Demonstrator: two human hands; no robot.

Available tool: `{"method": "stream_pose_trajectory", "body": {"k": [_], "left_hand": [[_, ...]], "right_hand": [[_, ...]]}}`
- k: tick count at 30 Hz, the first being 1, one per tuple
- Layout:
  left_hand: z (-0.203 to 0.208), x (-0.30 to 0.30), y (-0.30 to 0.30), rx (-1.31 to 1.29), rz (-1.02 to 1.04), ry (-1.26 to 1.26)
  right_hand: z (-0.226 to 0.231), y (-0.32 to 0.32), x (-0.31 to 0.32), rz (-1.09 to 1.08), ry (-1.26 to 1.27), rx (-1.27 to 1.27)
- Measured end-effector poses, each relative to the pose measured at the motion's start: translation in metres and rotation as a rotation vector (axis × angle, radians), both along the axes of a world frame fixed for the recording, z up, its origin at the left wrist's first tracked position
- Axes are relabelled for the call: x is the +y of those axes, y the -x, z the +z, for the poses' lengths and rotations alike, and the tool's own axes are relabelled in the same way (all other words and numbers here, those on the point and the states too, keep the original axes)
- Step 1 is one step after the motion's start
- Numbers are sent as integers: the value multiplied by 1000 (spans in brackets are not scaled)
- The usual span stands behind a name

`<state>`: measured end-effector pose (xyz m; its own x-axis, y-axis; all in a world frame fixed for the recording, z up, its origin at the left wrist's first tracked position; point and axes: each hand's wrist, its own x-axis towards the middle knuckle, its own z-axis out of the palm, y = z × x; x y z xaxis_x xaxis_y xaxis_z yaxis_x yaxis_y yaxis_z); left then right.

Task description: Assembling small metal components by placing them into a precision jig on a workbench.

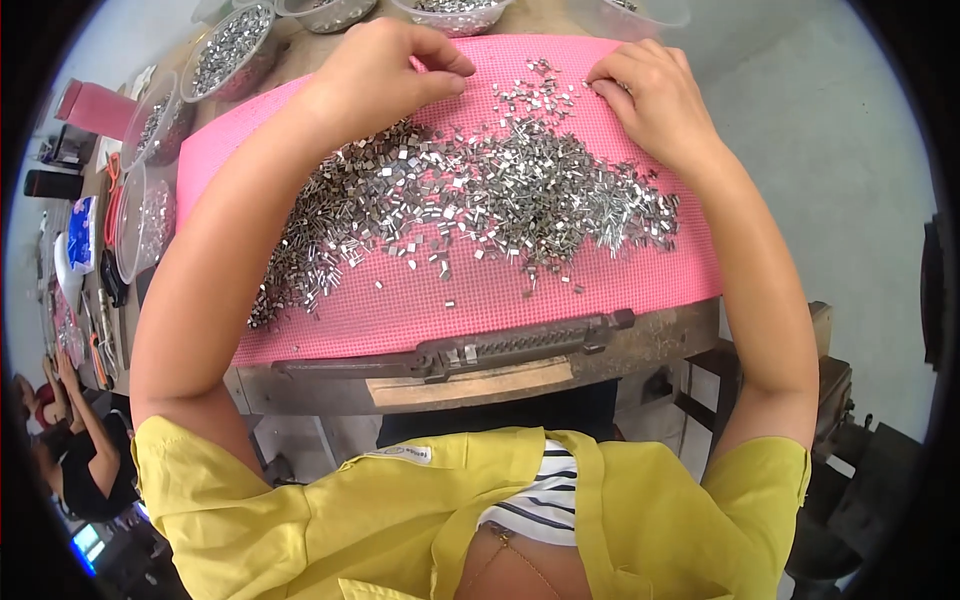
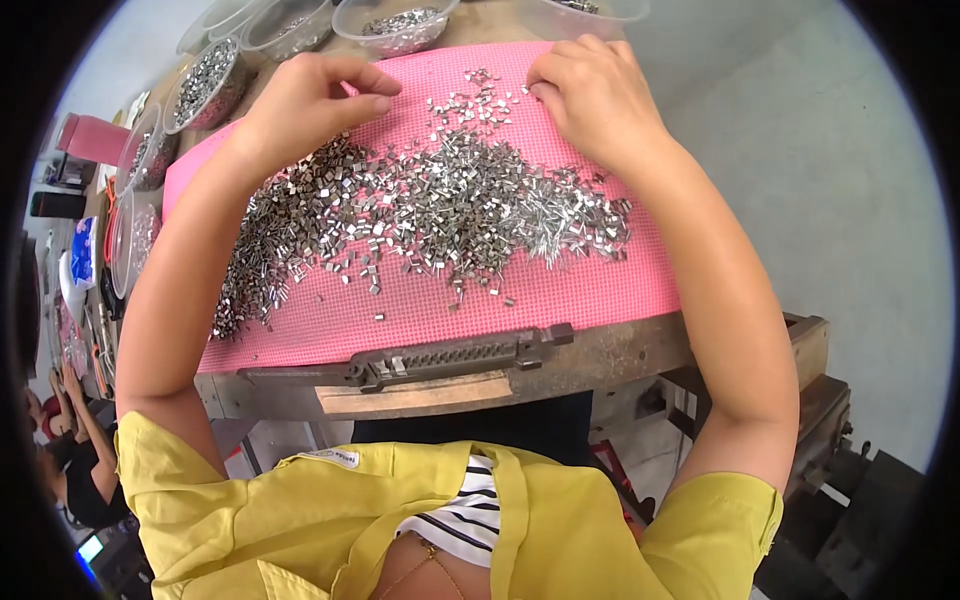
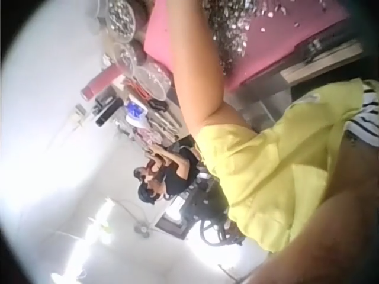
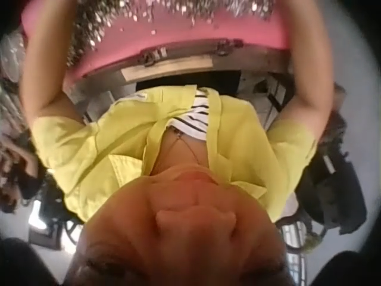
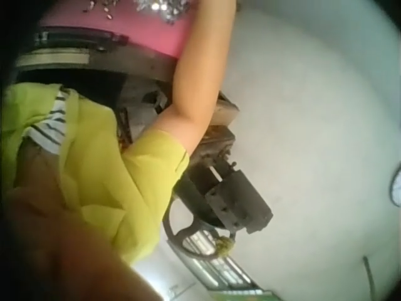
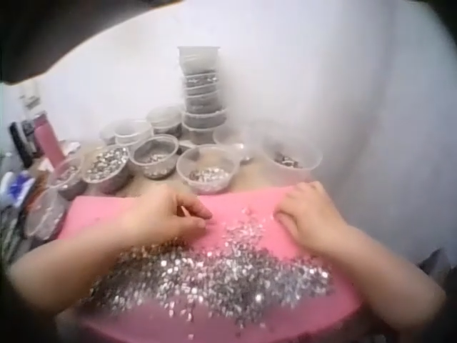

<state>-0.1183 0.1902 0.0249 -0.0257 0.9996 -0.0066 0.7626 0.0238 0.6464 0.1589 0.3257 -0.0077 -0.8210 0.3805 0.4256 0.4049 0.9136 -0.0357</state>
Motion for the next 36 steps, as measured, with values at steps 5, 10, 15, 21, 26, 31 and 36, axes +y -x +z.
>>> {"method": "stream_pose_trajectory", "body": {"k": [5,10,15,21,26,31,36], "left_hand": [[-26,30,-2,26,-40,-22],[-27,38,-10,69,-75,-8],[-20,37,-18,253,-186,-87],[-27,35,-12,393,-291,-202],[11,-11,-35,90,-210,27],[14,-98,-70,-90,-355,125],[-10,-135,-82,-15,-188,-40]], "right_hand": [[-1,-4,3,23,60,17],[2,0,1,-19,28,-24],[-6,1,-1,-14,-38,18],[-2,3,-6,-27,-32,7],[-11,-1,-11,-61,-62,35],[-39,10,21,258,-130,368],[5,4,-23,51,-201,94]]}}
